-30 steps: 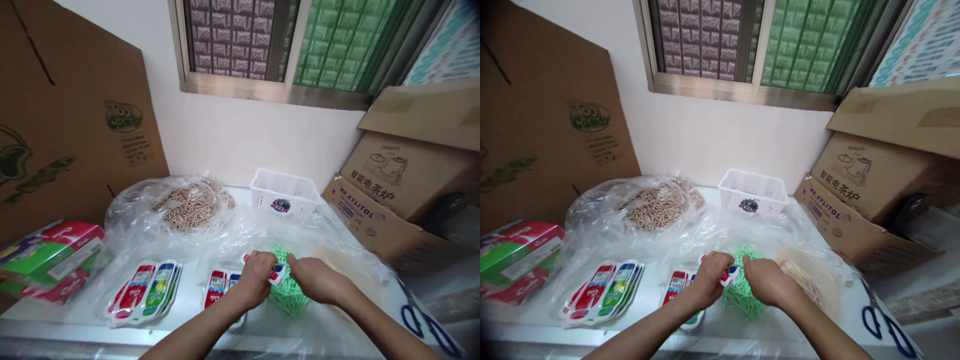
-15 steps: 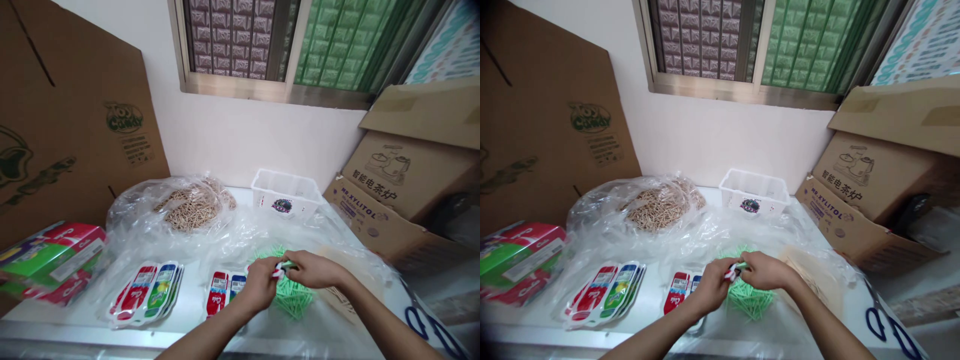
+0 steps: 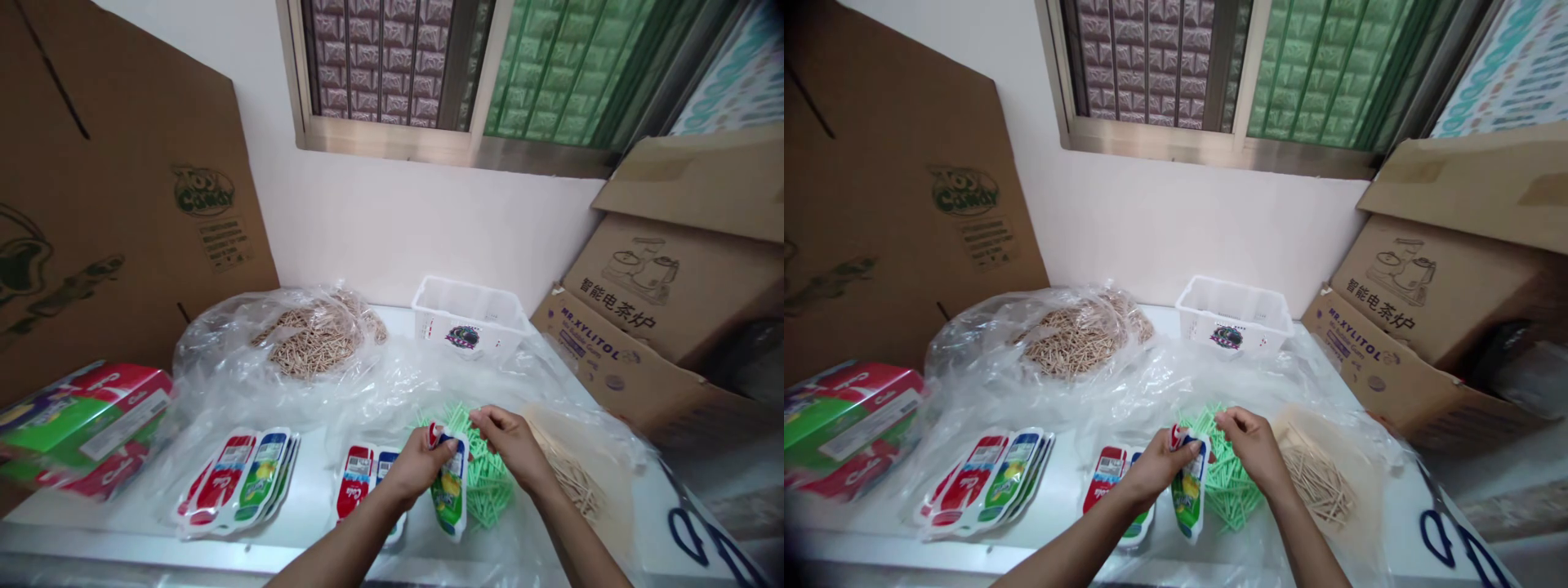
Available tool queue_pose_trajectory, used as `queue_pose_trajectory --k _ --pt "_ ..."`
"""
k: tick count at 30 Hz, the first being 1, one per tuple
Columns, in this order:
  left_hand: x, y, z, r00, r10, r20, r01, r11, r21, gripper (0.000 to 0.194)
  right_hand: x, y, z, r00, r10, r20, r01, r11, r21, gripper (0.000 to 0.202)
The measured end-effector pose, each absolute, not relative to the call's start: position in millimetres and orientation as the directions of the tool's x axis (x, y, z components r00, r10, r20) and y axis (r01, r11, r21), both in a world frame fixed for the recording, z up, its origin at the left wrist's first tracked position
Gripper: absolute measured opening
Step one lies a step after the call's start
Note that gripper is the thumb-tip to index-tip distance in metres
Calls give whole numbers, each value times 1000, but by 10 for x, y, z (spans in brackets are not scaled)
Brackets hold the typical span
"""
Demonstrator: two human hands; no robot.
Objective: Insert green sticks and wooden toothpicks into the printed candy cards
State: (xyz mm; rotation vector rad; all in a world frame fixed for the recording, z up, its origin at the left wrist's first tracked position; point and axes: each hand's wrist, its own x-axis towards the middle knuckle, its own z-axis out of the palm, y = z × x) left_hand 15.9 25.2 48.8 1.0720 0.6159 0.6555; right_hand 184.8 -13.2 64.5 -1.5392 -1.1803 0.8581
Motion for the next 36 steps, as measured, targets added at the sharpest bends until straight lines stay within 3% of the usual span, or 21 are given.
queue_pose_trajectory --k 5,12,20,30,33,36 --pt "142 262 485 629 765 -139 -183 320 930 36 1851 -158 709 531 835 145 144 79 -986 39" --pt "141 216 548 635 756 -159 -190 352 917 31 1679 -220 712 529 805 269 398 45 -916 34" --pt "131 176 595 601 779 -178 -125 312 942 29 1568 -347 868 364 792 490 714 100 -693 22" --pt "160 202 486 597 790 -139 -121 261 958 35 1535 -364 801 104 827 553 799 262 -541 19" --pt "129 194 546 629 770 -105 -136 242 961 33 1557 -375 756 174 859 481 740 208 -639 23" --pt "96 179 585 649 749 -133 -136 286 949 34 1597 -396 701 336 912 234 500 38 -865 33"
